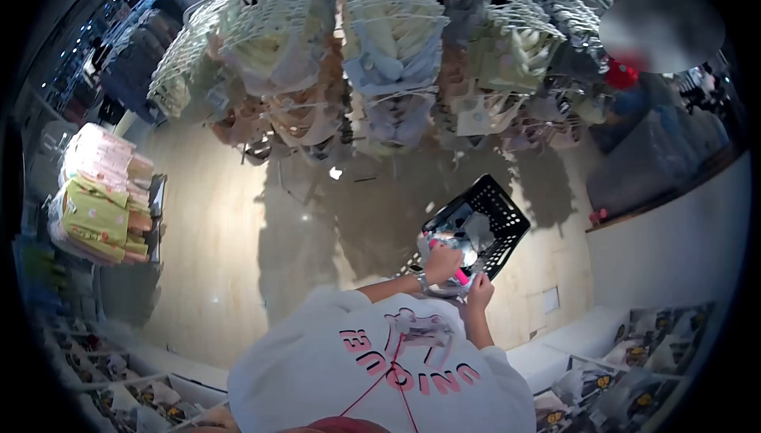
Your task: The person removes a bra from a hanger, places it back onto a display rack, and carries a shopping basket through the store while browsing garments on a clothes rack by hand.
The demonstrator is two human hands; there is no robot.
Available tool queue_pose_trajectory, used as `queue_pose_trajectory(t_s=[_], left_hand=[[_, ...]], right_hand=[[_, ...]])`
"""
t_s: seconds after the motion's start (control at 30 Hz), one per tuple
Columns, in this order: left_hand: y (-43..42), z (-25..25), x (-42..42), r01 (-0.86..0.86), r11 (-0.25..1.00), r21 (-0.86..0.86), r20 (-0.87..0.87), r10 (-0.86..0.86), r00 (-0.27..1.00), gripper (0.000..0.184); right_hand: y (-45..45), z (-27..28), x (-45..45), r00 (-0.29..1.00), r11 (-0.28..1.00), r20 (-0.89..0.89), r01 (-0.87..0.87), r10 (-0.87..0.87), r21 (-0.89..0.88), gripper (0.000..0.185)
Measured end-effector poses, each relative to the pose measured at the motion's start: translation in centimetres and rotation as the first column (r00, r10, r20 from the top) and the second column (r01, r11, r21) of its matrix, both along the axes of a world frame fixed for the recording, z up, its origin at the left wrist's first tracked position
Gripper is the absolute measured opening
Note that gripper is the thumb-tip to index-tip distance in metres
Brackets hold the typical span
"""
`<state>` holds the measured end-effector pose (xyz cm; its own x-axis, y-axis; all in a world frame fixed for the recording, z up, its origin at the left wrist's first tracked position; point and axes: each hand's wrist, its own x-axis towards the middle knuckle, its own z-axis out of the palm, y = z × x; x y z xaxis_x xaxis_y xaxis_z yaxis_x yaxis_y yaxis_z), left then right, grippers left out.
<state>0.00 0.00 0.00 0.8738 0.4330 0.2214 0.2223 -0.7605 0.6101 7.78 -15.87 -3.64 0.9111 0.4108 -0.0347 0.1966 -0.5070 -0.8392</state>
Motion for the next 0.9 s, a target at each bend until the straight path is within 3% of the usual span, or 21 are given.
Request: queue_pose_trajectory(t_s=[0.07, 0.1, 0.2, 0.37, 0.43, 0.47, 0.67, 0.9], left_hand=[[1.7, -1.1, -0.1, -0.011, 1.000, -0.028, 0.034, 0.012, 0.999, 0.019], [-1.8, 0.3, 0.2, -0.010, 0.999, -0.035, 0.032, 0.011, 0.999, 0.018], [0.8, 0.2, 1.3, 0.011, 1.000, 0.029, 0.063, -0.013, 0.998, 0.018], [2.4, 0.5, 2.8, -0.012, 0.999, 0.035, 0.078, 0.009, 0.997, 0.019], [2.8, 1.0, 3.5, -0.011, 0.998, 0.068, 0.074, 0.006, 0.997, 0.020], [3.2, 1.0, 3.9, -0.006, 0.996, 0.087, 0.080, -0.001, 0.997, 0.020], [4.9, 2.4, 8.3, 0.047, 0.991, 0.125, 0.138, -0.064, 0.988, 0.019], [6.2, 2.7, 13.1, 0.082, 0.993, 0.081, 0.113, -0.091, 0.989, 0.020]], right_hand=[[1.8, -0.7, -0.5, 0.994, 1.000, 0.108, 0.011, -0.008, -0.029, 0.033], [-1.7, 1.8, -0.6, 0.994, 1.000, 0.107, 0.005, -0.002, -0.027, 0.033], [0.6, 1.2, -0.3, 0.999, 0.999, 0.017, 0.030, -0.030, 0.019, 0.033], [2.0, -0.1, -0.4, 0.990, 0.995, 0.113, 0.092, -0.086, -0.050, 0.034], [3.0, 2.8, -0.7, 0.986, 0.992, 0.137, 0.108, -0.097, -0.073, 0.035], [3.6, 4.3, -0.8, 0.992, 0.986, 0.080, 0.106, -0.096, -0.130, 0.035], [5.1, 5.2, 2.3, 0.987, 0.992, 0.105, 0.124, -0.119, -0.039, 0.035], [5.6, 1.2, 5.9, 0.989, 0.988, -0.070, 0.135, -0.130, 0.073, 0.035]])
